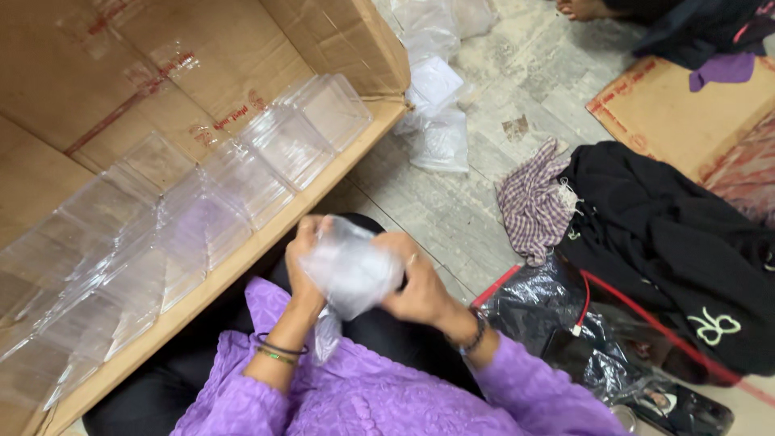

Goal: The person sits on the floor in front of an open cardboard box of clear plastic boxes. They insert white plastic bags into the boxes one at a time and place the lined boxes back into the cardboard box, occasionally repositioning the stacked boxes.

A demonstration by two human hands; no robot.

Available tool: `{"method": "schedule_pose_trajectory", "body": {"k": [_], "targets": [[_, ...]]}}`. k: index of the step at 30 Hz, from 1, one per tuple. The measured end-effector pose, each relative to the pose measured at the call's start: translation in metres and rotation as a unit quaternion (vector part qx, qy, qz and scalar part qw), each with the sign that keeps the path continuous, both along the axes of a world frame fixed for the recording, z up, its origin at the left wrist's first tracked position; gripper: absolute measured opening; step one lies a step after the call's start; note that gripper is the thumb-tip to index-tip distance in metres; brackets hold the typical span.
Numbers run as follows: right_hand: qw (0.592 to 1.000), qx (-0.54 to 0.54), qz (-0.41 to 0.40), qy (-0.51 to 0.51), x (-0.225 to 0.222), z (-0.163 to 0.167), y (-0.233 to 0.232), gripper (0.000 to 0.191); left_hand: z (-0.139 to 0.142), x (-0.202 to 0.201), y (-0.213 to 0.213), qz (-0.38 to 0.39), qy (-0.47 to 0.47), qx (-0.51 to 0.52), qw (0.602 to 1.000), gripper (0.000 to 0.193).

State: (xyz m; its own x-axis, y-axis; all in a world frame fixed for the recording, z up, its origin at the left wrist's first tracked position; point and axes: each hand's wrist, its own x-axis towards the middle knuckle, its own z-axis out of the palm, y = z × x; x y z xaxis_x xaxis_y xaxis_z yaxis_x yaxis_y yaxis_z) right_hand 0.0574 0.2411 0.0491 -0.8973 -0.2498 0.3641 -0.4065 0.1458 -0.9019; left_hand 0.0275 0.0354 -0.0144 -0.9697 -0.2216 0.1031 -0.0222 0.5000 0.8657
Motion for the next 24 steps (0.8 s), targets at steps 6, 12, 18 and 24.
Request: {"method": "schedule_pose_trajectory", "body": {"k": [6, 12, 18, 24], "targets": [[0.761, -0.521, -0.232, -0.311, -0.131, -0.125, 0.051, 0.046, 0.0, -0.02, -0.001, -0.06, -0.142, 0.351, 0.924, 0.033], [0.897, 0.01, -0.401, -0.187, -0.22, -0.137, 0.099, 0.089, 0.023, -0.02, -0.023, 0.005, -0.122, 0.387, 0.914, 0.042], [0.939, -0.28, 0.059, -0.192, -0.092, -0.09, -0.004, 0.052, 0.047, -0.014, -0.002, -0.002, -0.027, 0.36, 0.932, 0.044], [0.94, -0.168, 0.029, -0.296, -0.048, -0.04, -0.032, 0.028, 0.058, -0.006, -0.009, -0.008, 0.024, 0.32, 0.947, 0.038]]}}
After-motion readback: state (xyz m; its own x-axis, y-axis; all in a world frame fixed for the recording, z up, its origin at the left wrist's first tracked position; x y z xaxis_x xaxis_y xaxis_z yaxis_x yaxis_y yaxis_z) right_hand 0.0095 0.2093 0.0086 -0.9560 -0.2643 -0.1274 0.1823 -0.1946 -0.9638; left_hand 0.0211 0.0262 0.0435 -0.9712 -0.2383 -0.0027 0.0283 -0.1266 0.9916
